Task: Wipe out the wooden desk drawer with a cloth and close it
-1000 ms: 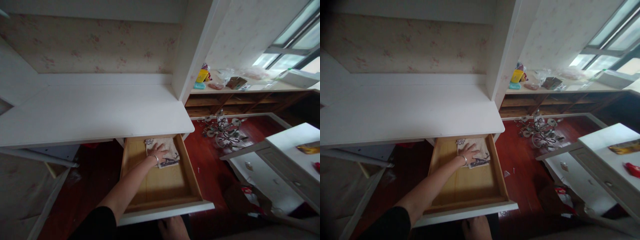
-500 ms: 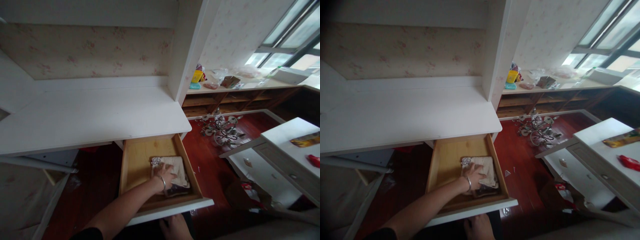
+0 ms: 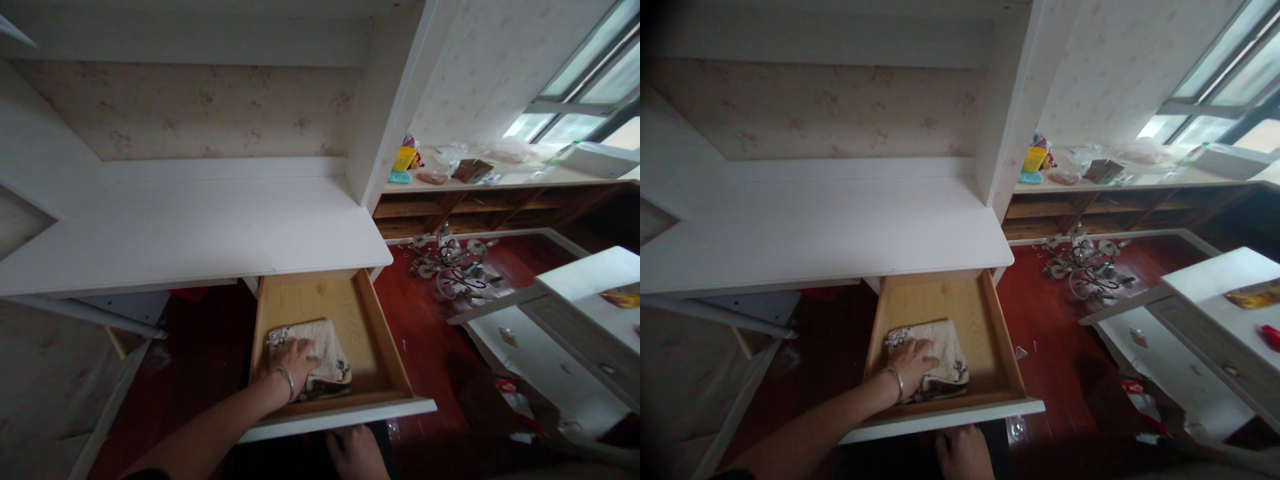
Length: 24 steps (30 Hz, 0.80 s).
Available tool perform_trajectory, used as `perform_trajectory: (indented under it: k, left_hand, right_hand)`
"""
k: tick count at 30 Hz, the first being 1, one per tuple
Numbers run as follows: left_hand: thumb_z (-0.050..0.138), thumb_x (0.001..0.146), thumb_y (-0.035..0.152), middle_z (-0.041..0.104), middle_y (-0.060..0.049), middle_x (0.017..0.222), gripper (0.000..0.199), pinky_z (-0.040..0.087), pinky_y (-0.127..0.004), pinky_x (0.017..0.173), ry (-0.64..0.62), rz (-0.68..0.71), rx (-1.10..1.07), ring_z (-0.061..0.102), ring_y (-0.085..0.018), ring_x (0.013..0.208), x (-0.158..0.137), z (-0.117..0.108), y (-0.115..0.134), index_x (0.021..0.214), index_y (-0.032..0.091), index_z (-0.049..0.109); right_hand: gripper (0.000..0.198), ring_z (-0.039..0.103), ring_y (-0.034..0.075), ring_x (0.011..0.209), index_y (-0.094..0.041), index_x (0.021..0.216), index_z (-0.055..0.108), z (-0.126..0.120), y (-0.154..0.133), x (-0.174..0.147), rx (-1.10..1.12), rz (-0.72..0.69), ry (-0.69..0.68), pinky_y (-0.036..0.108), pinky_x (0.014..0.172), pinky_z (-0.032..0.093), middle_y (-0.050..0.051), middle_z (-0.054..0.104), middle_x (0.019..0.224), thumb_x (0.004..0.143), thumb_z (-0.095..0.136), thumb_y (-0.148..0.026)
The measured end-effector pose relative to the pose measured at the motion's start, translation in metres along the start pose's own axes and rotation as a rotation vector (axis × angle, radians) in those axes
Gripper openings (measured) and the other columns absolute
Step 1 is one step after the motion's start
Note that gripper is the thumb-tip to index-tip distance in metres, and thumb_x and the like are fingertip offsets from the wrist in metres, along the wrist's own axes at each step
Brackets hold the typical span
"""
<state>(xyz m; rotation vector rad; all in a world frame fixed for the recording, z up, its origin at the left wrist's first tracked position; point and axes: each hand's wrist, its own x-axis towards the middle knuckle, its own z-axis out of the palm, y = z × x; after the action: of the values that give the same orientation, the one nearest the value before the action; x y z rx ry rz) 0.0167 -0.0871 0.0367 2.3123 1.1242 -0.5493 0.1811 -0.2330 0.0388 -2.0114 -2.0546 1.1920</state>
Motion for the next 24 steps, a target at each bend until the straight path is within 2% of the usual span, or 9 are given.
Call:
perform_trajectory:
  k: [3,5,10,14,19,24]
  left_hand:
    - [0.057,0.071,0.024,0.034,-0.002,0.142,0.053,0.038,-0.052,0.096,0.113,-0.027,0.049,0.035,-0.035,0.123,-0.001,0.006,-0.029,0.121,0.041,0.055]
    - [0.056,0.072,0.025,0.033,-0.001,0.142,0.054,0.038,-0.049,0.096,0.155,-0.047,0.028,0.034,-0.034,0.125,0.005,0.002,-0.044,0.123,0.042,0.054]
    - [0.052,0.073,0.024,0.027,0.003,0.148,0.058,0.039,-0.047,0.096,0.242,-0.128,0.000,0.028,-0.033,0.130,0.038,-0.031,-0.072,0.128,0.043,0.049]
    - [0.054,0.074,0.030,0.026,0.005,0.150,0.058,0.036,-0.052,0.098,0.245,-0.182,0.008,0.026,-0.035,0.131,0.066,-0.056,-0.083,0.130,0.046,0.047]
    - [0.057,0.073,0.033,0.028,0.006,0.151,0.059,0.034,-0.056,0.098,0.211,-0.103,0.028,0.026,-0.037,0.131,0.091,-0.062,-0.071,0.129,0.049,0.047]
    - [0.052,0.076,0.036,0.022,0.011,0.154,0.058,0.032,-0.060,0.099,0.201,-0.031,0.030,0.018,-0.039,0.136,0.127,-0.062,-0.029,0.131,0.051,0.043]
  right_hand:
    - [0.031,0.066,0.022,0.098,-0.024,0.095,0.074,0.004,0.003,0.001,-0.013,-0.010,0.003,0.025,0.085,0.045,0.005,0.073,0.099,0.087,0.045,-0.018]
    - [0.031,0.065,0.022,0.099,-0.024,0.095,0.074,0.006,0.005,0.002,-0.029,0.000,-0.003,0.026,0.086,0.045,0.006,0.073,0.100,0.087,0.045,-0.018]
    - [0.031,0.066,0.022,0.098,-0.023,0.093,0.075,0.008,0.004,0.003,-0.055,0.031,-0.006,0.026,0.085,0.045,0.007,0.073,0.096,0.089,0.044,-0.019]
    - [0.030,0.066,0.022,0.097,-0.022,0.091,0.075,0.005,0.001,0.002,-0.048,0.028,-0.014,0.025,0.082,0.045,0.007,0.073,0.096,0.088,0.045,-0.018]
    - [0.031,0.066,0.023,0.097,-0.022,0.091,0.075,0.004,0.000,0.003,-0.070,0.039,-0.031,0.026,0.082,0.046,0.007,0.073,0.096,0.088,0.044,-0.018]
    - [0.031,0.065,0.023,0.101,-0.023,0.094,0.075,0.005,0.003,0.004,-0.078,0.052,-0.050,0.028,0.087,0.045,0.007,0.072,0.100,0.087,0.045,-0.018]
